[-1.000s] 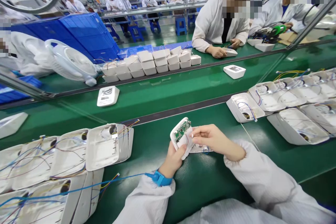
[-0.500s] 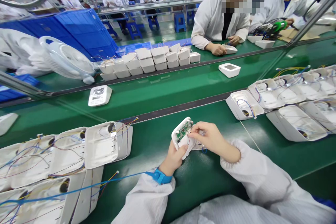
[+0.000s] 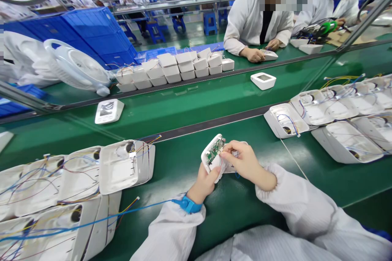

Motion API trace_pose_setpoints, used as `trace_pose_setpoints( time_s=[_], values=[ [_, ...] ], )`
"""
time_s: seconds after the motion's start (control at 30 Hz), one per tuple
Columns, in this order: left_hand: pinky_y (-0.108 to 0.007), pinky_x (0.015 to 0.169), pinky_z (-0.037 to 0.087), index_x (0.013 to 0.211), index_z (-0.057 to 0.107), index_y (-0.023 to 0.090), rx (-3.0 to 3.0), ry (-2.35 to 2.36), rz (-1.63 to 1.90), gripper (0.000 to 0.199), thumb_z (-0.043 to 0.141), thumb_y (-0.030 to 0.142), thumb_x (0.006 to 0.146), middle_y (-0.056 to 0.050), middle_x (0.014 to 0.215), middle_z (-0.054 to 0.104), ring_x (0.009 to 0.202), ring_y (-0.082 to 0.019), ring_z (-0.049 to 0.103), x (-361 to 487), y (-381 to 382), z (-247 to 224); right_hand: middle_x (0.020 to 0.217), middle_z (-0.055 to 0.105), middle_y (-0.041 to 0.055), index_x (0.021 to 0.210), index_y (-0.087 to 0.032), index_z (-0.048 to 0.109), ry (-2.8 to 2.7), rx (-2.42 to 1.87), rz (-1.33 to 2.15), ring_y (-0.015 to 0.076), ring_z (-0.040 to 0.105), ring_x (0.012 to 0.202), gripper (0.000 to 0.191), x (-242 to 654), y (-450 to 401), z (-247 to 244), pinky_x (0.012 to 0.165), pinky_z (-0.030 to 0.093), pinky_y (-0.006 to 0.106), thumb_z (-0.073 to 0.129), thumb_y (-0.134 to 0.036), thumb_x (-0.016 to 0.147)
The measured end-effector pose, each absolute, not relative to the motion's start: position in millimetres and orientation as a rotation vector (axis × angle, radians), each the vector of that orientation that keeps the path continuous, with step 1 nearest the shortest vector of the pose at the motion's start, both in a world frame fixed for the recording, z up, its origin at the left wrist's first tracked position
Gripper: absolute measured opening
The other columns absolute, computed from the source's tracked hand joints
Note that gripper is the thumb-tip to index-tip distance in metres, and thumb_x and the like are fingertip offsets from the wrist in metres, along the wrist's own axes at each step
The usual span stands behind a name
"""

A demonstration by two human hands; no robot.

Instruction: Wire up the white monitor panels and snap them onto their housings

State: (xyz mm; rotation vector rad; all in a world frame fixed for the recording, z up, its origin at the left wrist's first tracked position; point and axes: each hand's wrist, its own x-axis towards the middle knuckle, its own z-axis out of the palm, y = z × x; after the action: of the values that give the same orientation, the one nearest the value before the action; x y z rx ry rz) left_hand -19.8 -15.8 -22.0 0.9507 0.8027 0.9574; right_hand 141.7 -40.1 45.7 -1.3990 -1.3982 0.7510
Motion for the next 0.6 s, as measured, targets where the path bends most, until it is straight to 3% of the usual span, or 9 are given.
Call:
trace_pose_setpoints(
  time_s=[0.23,0.33,0.43,0.5,0.53,0.6],
  values=[
    [-0.041,0.095,0.045,0.111,0.067,0.014,1.079,0.764,0.901,0.051,0.076,0.042,0.07,-0.01,0.109,0.068,0.1,-0.029,0.06,-20,-13,-23,0.072,0.063,0.0001,0.071,-0.02,0.062,-1.43,-1.429,0.702,0.016,0.058,0.069,0.014,146,-38,48,0.066,0.044,0.029,0.065,-0.025,0.083],
    [-0.04,0.094,0.045,0.113,0.066,0.015,1.092,0.713,0.897,0.051,0.075,0.043,0.071,-0.01,0.11,0.068,0.099,-0.029,0.06,-18,-13,-16,0.075,0.065,0.0024,0.073,-0.021,0.062,-1.463,-1.467,0.633,0.0186,0.06,0.073,0.016,155,-35,49,0.069,0.047,0.032,0.072,-0.031,0.079],
    [-0.038,0.087,0.048,0.113,0.066,0.015,1.088,0.628,0.822,0.057,0.073,0.051,0.07,-0.01,0.104,0.067,0.091,-0.027,0.06,-16,-15,-8,0.095,0.066,0.0071,0.095,-0.022,0.064,-1.524,-1.505,0.476,0.0246,0.063,0.086,0.035,167,-38,49,0.077,0.051,0.038,0.078,-0.044,0.072],
    [-0.039,0.085,0.048,0.117,0.064,0.014,1.109,0.577,0.75,0.069,0.073,0.059,0.065,-0.01,0.101,0.066,0.087,-0.026,0.059,-15,-17,-6,0.121,0.061,0.0113,0.12,-0.025,0.058,-1.651,-1.411,0.433,0.0288,0.061,0.103,0.054,175,-40,46,0.081,0.053,0.041,0.074,-0.051,0.075],
    [-0.039,0.084,0.048,0.116,0.064,0.013,1.131,0.576,0.715,0.073,0.073,0.063,0.062,-0.01,0.097,0.065,0.085,-0.025,0.058,-14,-17,-7,0.126,0.06,0.0106,0.123,-0.027,0.057,-1.756,-1.375,0.42,0.0297,0.061,0.108,0.052,180,-40,44,0.084,0.053,0.043,0.069,-0.053,0.079],
    [-0.039,0.083,0.047,0.107,0.066,0.011,1.16,0.587,0.667,0.078,0.074,0.069,0.055,-0.009,0.091,0.061,0.083,-0.023,0.056,-11,-16,-12,0.114,0.066,0.0075,0.119,-0.033,0.061,-1.868,-1.365,0.285,0.0301,0.065,0.098,0.046,187,-37,37,0.082,0.054,0.047,0.06,-0.062,0.083]
  ],
)
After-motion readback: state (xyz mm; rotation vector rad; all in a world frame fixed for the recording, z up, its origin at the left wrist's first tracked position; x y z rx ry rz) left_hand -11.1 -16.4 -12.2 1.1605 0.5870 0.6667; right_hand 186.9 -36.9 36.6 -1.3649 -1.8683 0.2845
